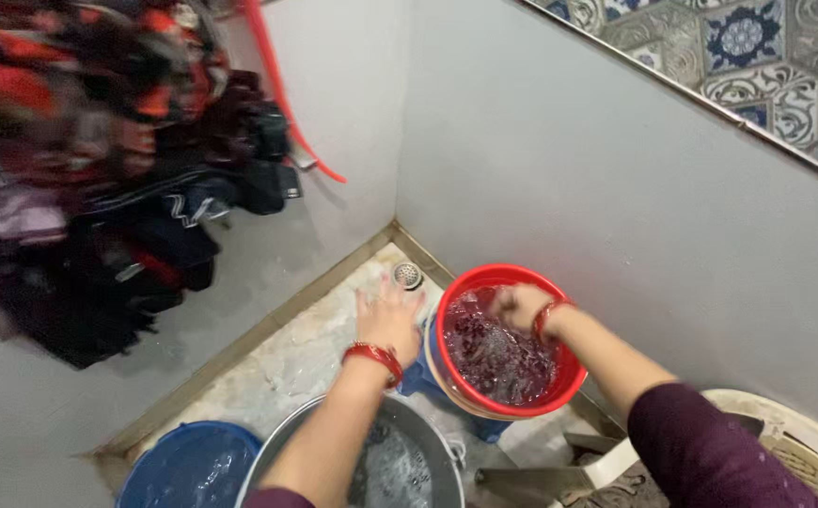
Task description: The person washes clothes by hand, rinsing and squeezing them in buckets of water, wringing out each garment, and placing them onto a pile.
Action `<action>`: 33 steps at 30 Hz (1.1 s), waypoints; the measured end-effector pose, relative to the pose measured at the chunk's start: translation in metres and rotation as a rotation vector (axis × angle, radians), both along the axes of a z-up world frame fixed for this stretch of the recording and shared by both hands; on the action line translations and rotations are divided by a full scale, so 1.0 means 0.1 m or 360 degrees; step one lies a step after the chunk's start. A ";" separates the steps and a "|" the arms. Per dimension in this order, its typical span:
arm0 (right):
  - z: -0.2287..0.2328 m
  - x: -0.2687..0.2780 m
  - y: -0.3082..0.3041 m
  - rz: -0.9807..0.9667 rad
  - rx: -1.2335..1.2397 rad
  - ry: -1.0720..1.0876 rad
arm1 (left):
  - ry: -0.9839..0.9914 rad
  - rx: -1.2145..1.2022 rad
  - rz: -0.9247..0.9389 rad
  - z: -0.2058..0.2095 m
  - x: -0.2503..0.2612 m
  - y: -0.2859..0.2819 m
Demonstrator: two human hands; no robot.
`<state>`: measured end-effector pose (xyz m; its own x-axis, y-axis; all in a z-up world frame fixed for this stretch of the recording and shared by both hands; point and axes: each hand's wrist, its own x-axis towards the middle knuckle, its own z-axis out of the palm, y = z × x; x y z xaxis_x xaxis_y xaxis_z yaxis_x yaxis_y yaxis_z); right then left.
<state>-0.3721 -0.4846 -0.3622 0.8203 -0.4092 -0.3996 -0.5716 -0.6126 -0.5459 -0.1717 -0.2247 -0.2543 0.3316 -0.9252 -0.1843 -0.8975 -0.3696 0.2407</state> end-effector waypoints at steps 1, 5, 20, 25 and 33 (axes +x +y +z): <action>-0.32 -0.26 0.00 -0.0138 0.0022 0.0176 | 0.0004 0.0017 -0.0017 -0.17 -0.17 -0.09; -1.37 -0.76 -0.02 0.0018 -0.0024 0.0222 | 0.0273 0.0064 0.0008 -0.76 -0.62 -0.44; -2.54 -1.10 0.24 -0.0492 0.0273 0.0283 | 0.0560 0.0382 0.0342 -1.34 -0.85 -0.12; -0.90 -0.99 -0.32 -0.0464 0.0197 -0.0499 | 0.0561 0.0279 0.0288 -0.92 -1.05 -0.54; 1.87 -0.83 -0.34 -0.0351 0.0415 -0.0937 | 0.0957 0.0124 0.0430 -0.36 -1.39 -1.13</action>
